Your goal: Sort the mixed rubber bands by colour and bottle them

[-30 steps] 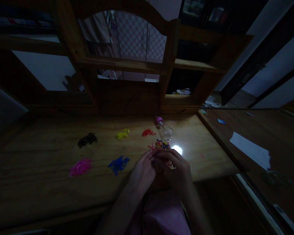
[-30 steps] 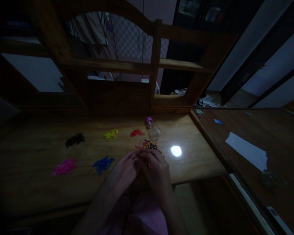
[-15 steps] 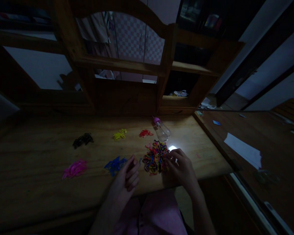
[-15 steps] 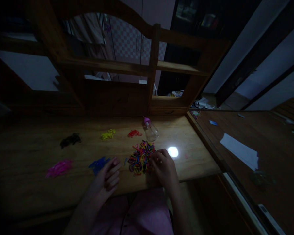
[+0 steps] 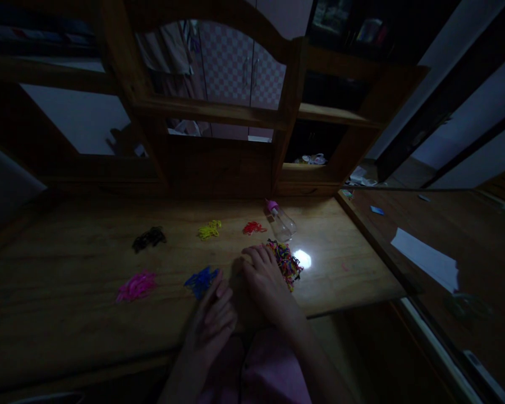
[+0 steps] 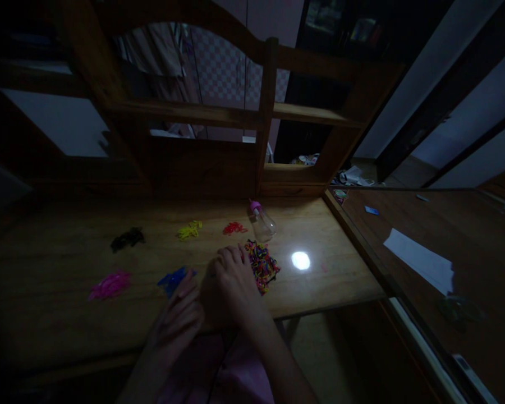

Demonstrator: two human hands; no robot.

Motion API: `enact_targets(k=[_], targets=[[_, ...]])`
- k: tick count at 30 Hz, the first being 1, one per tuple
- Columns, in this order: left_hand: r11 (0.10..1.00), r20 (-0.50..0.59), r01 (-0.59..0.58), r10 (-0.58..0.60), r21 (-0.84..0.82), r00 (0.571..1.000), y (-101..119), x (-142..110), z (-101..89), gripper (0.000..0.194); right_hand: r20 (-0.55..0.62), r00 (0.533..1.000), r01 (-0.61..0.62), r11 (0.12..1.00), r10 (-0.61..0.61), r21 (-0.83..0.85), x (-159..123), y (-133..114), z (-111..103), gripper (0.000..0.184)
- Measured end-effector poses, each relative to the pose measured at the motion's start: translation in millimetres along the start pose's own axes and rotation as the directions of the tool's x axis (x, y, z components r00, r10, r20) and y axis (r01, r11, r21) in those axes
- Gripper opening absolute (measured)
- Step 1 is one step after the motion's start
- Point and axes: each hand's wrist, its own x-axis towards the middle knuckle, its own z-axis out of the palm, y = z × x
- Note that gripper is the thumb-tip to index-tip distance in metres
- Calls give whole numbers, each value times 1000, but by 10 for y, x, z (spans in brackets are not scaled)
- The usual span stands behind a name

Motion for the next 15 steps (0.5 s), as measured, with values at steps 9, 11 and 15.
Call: enact_targets(k=[9,11,15], targets=[[633,48,-396,493,665,869,30,-208,303,45,-149,976,-85,914,156,397,21,-177,-221,13],[510,129,-410,498,756,857,41,-238,339,44,-178,966,-86,881,188,465,-11,-255,-306,12],[400,227,-444,484,801,845,31,-191,304,36,-206,965,-48,878,164,476,-50,-352,-317,13]])
